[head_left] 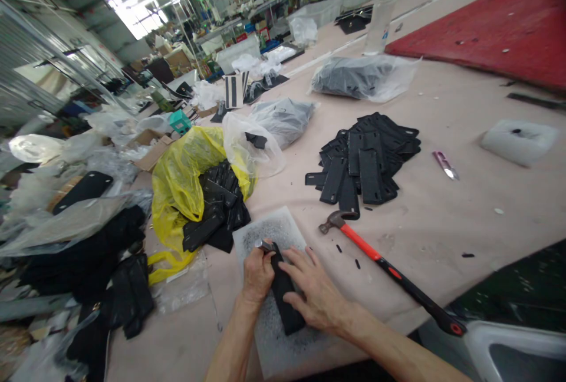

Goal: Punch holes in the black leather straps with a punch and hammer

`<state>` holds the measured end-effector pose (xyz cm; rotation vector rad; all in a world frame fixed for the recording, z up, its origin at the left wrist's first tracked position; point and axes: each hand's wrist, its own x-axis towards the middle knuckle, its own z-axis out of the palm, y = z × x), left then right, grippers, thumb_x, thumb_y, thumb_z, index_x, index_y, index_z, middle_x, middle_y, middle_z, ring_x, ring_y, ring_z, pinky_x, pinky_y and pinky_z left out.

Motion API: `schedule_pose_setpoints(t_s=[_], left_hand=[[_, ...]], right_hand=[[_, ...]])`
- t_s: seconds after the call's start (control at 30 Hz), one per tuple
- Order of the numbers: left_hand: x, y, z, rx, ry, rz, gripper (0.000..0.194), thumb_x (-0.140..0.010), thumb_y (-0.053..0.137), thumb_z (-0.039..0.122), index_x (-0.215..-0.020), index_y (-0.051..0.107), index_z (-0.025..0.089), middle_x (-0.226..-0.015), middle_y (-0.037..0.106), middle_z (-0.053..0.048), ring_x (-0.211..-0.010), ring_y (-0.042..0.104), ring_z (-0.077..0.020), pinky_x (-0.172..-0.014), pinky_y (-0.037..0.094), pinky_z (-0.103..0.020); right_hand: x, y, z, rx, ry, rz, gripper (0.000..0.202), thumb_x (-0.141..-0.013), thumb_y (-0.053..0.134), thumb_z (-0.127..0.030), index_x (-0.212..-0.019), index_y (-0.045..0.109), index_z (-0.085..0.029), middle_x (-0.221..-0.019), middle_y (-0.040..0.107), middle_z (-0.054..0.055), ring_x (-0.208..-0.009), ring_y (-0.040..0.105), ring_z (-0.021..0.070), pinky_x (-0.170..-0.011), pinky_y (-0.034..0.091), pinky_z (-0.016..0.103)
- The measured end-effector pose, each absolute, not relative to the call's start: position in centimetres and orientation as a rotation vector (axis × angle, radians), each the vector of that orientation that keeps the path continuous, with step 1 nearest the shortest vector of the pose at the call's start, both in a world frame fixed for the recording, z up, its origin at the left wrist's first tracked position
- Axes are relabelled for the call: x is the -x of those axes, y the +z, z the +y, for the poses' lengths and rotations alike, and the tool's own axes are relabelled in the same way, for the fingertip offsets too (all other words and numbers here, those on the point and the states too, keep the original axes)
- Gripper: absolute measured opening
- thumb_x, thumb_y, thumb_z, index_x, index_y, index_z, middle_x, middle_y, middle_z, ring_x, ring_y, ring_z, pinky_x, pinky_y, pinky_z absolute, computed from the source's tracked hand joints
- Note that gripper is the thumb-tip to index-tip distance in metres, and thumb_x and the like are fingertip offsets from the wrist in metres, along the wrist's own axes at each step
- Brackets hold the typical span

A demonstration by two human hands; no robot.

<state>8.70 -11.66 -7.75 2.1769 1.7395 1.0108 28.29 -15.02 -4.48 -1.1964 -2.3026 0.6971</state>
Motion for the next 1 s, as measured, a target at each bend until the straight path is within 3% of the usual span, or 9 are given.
schedule_pose_setpoints(t_s=[0.17,0.27,0.37,0.5,0.6,0.73,0.83,0.9,1.0], left_hand=[[-8.4,-8.2,-12.0,-2.107,1.047,1.719,0.024,-0.089,0.045,0.013,-0.105,0.061,0.018,-0.100,0.073,-0.008,-0.097,0.069,-0.0228,-0.085,0.057,-0.037],[-8.4,-8.4,-12.2,-2.058,1.016,1.726,0.020,-0.089,0.046,0.014,-0.103,0.061,0.018,-0.098,0.072,-0.009,-0.095,0.069,-0.0238,-0.083,0.056,-0.037],[-8.5,-8.3,-12.3,-2.017,1.011,1.729,0.017,-0.089,0.046,0.014,-0.099,0.060,0.018,-0.094,0.070,-0.009,-0.094,0.068,-0.0244,-0.082,0.055,-0.038],[-8.5,-7.8,-12.4,-1.986,1.037,1.699,0.015,-0.088,0.046,0.014,-0.095,0.058,0.020,-0.089,0.069,-0.007,-0.089,0.068,-0.0230,-0.077,0.054,-0.035],[-8.5,-7.7,-12.5,-1.974,1.065,1.700,0.014,-0.087,0.047,0.014,-0.093,0.057,0.021,-0.083,0.068,-0.005,-0.082,0.067,-0.0220,-0.072,0.052,-0.033],[-8.6,-7.7,-12.5,-1.992,1.106,1.702,0.015,-0.085,0.047,0.013,-0.092,0.058,0.021,-0.080,0.068,-0.005,-0.079,0.067,-0.0223,-0.069,0.051,-0.033],[-8.6,-7.6,-12.5,-2.004,1.121,1.701,0.015,-0.085,0.048,0.012,-0.091,0.057,0.022,-0.079,0.068,-0.004,-0.078,0.068,-0.0228,-0.067,0.051,-0.033],[-8.6,-7.6,-12.5,-2.010,1.130,1.694,0.016,-0.085,0.048,0.012,-0.092,0.057,0.022,-0.080,0.068,-0.005,-0.078,0.068,-0.0233,-0.067,0.051,-0.034],[-8.6,-7.7,-12.5,-2.019,1.136,1.705,0.016,-0.085,0.047,0.012,-0.091,0.058,0.022,-0.081,0.069,-0.005,-0.078,0.068,-0.0234,-0.067,0.051,-0.034]], right_hand=[[-37.4,-4.9,-13.8,1.734,0.278,-2.051,0.035,-0.087,0.050,-0.025,-0.120,0.055,-0.015,-0.127,0.055,0.019,-0.115,0.052,0.0330,-0.095,0.042,0.048],[-42.0,-6.0,-13.7,2.013,0.305,-2.088,0.016,-0.086,0.052,-0.030,-0.094,0.058,-0.017,-0.093,0.062,0.014,-0.085,0.060,0.0288,-0.075,0.047,0.041],[-43.1,-6.7,-14.2,2.028,0.733,-1.943,0.012,-0.083,0.053,-0.030,-0.076,0.050,-0.021,-0.072,0.057,0.005,-0.066,0.057,0.0208,-0.063,0.045,0.032],[-40.4,-5.6,-15.1,1.903,1.660,-1.251,0.007,-0.079,0.052,-0.026,-0.079,0.049,-0.021,-0.061,0.048,-0.004,-0.045,0.044,0.0105,-0.044,0.037,0.023],[-37.8,-1.8,-14.6,1.834,1.872,-0.917,0.014,-0.085,0.047,-0.034,-0.082,0.049,-0.020,-0.059,0.041,-0.007,-0.036,0.028,0.0056,-0.034,0.024,0.018],[-35.6,8.2,-12.9,1.599,1.320,-1.432,0.037,-0.092,0.042,-0.055,-0.079,0.050,-0.021,-0.054,0.038,-0.007,-0.039,0.031,0.0076,-0.034,0.023,0.019],[-34.1,14.1,-12.2,1.311,0.605,-1.557,0.032,-0.097,0.039,-0.050,-0.096,0.053,-0.021,-0.065,0.050,-0.002,-0.050,0.044,0.0113,-0.044,0.034,0.023],[-33.0,15.0,-12.2,1.224,0.325,-1.698,0.031,-0.101,0.030,-0.043,-0.099,0.052,-0.021,-0.069,0.054,0.000,-0.053,0.048,0.0128,-0.049,0.037,0.025],[-31.6,13.4,-12.5,1.127,0.243,-2.031,0.031,-0.099,0.038,-0.042,-0.080,0.052,-0.022,-0.056,0.052,-0.002,-0.043,0.042,0.0114,-0.043,0.025,0.025]])
